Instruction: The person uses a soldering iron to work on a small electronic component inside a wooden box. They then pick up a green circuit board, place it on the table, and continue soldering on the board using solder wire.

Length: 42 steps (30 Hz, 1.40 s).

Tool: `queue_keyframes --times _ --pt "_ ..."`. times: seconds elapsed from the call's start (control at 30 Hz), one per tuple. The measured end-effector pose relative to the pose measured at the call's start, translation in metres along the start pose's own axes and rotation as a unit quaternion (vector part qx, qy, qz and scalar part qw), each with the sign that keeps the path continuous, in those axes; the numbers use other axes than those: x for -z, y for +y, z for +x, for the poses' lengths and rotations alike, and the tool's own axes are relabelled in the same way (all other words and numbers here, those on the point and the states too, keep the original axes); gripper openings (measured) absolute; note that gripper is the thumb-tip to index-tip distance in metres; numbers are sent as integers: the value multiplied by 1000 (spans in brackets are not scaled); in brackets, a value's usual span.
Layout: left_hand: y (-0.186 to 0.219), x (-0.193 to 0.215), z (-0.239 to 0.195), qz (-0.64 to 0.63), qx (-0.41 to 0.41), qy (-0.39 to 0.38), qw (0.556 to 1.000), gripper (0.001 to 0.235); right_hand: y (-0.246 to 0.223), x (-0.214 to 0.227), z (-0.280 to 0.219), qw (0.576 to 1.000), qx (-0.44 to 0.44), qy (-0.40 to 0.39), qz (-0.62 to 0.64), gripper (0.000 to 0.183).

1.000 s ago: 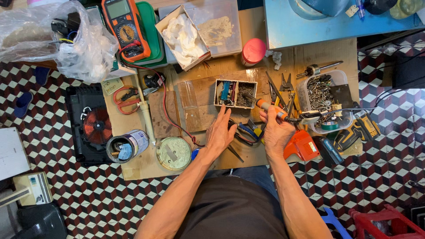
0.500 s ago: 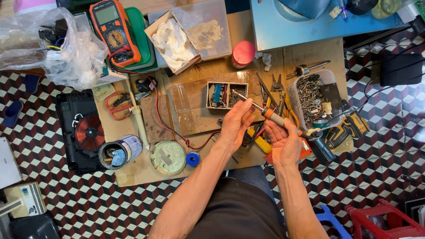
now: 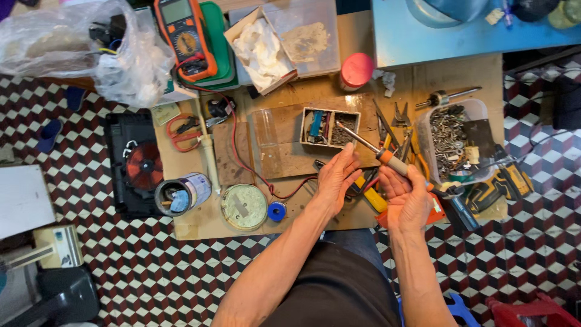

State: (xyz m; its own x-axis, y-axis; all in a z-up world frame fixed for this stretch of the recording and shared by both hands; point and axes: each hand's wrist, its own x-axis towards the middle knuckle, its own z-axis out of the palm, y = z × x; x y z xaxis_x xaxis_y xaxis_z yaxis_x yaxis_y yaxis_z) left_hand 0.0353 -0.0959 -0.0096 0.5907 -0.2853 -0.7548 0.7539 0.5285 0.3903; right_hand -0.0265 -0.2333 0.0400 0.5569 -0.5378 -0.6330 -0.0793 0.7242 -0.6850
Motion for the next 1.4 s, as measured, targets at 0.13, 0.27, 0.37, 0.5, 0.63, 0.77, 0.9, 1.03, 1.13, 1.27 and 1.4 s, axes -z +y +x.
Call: queue_keyframes --times 0.13,0.27,0.37,0.5,0.63,0.77,0.9,1.03,1.13,1.27,1.4 --pt "-1 25 8 -2 -42 37 998 55 2 3 1 1000 11 -18 -16 35" --pt "11 87 3 128 -172 131 968 45 -1 -1 0 998 46 -22 -30 35" --pt "42 149 -4 244 -153 242 927 40 -2 -10 -1 990 96 -34 -98 35" --pt "75 194 10 528 -219 330 751 35 11 -34 5 966 159 -70 -191 30" --pt "64 178 29 485 -350 223 769 38 23 -49 7 913 214 -105 -331 26" --pt "35 135 43 441 -250 156 848 51 28 -59 4 882 226 -115 -397 27" --pt "20 114 70 289 -178 156 928 61 20 -57 2 888 235 -117 -379 26" --pt "12 122 103 246 -216 143 934 53 15 -54 7 899 202 -116 -372 26" --pt "9 132 125 235 -222 156 933 47 18 -53 13 891 194 -112 -394 27" --pt "6 142 135 241 -209 166 933 44 16 -49 16 899 206 -130 -364 27" --pt "5 148 133 257 -214 153 930 44 14 -52 17 914 178 -115 -346 27"
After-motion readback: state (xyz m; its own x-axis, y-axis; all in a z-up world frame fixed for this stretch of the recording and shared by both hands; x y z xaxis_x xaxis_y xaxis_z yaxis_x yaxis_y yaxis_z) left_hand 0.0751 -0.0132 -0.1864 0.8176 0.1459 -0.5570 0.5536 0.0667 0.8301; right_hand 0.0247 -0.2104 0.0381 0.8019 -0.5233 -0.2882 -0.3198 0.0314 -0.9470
